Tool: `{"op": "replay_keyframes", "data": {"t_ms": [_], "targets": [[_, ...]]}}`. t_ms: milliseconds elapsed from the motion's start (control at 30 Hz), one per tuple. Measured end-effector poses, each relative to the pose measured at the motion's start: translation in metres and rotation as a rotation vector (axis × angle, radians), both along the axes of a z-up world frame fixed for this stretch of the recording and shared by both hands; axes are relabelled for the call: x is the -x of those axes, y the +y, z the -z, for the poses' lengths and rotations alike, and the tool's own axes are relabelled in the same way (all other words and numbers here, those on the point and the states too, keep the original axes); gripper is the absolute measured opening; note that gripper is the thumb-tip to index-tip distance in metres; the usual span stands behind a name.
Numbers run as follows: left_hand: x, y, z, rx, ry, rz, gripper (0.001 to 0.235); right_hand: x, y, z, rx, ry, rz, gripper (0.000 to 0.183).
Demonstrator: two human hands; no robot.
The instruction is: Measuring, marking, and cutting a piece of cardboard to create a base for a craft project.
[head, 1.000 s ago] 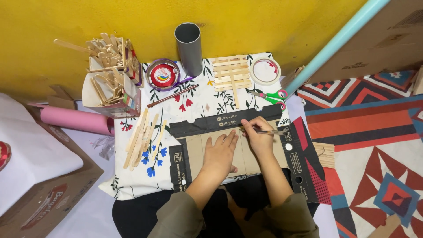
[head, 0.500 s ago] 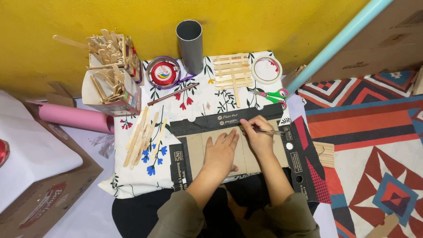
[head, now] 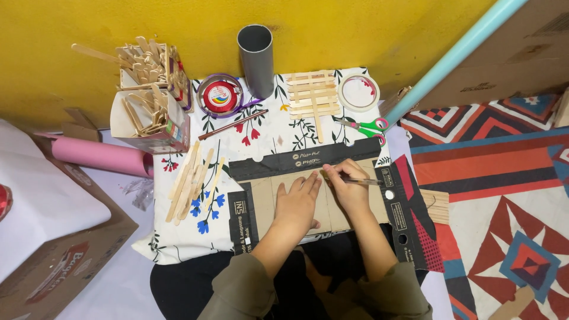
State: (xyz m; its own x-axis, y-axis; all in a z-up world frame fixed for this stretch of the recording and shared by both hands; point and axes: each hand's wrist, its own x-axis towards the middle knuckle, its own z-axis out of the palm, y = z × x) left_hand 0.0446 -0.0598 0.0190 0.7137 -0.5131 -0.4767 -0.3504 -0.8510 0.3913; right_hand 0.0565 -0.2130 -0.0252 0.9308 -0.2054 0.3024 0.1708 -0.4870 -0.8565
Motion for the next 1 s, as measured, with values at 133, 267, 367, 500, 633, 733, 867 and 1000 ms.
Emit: {"op": "replay_keyframes", "data": {"t_ms": [133,267,367,500,633,733,867,1000], "targets": [[-0.001,0.000,0.001,-0.014,-0.002,0.001,0.108,0.019,-0.006,0.006,0.050,0.022,-0.011,0.033],[-0.001,0.000,-0.002,0.001,0.016,-0.015,0.107,0.041,-0.007,0.005,0.040,-0.001,-0.040,0.032],[-0.001,0.000,-0.006,-0.004,0.032,-0.018,0.106,0.058,-0.009,0.004,0.039,0.010,-0.045,0.032],[0.000,-0.001,-0.004,-0.017,0.025,-0.020,0.105,0.077,-0.009,0.001,0.025,0.024,-0.054,0.033],[-0.002,0.000,-0.004,-0.015,0.037,-0.001,0.105,0.091,-0.011,0.000,0.024,0.012,-0.070,0.034],[-0.002,0.001,-0.004,0.000,0.033,-0.011,0.105,0.096,-0.011,-0.007,0.011,0.013,-0.085,0.036],[-0.002,0.002,-0.002,0.005,0.021,0.001,0.105,0.105,-0.012,-0.008,0.003,0.021,-0.103,0.037],[0.005,0.002,0.037,-0.036,-0.200,-0.003,0.118,0.118,-0.011,-0.031,-0.063,0.098,-0.115,0.025]]}}
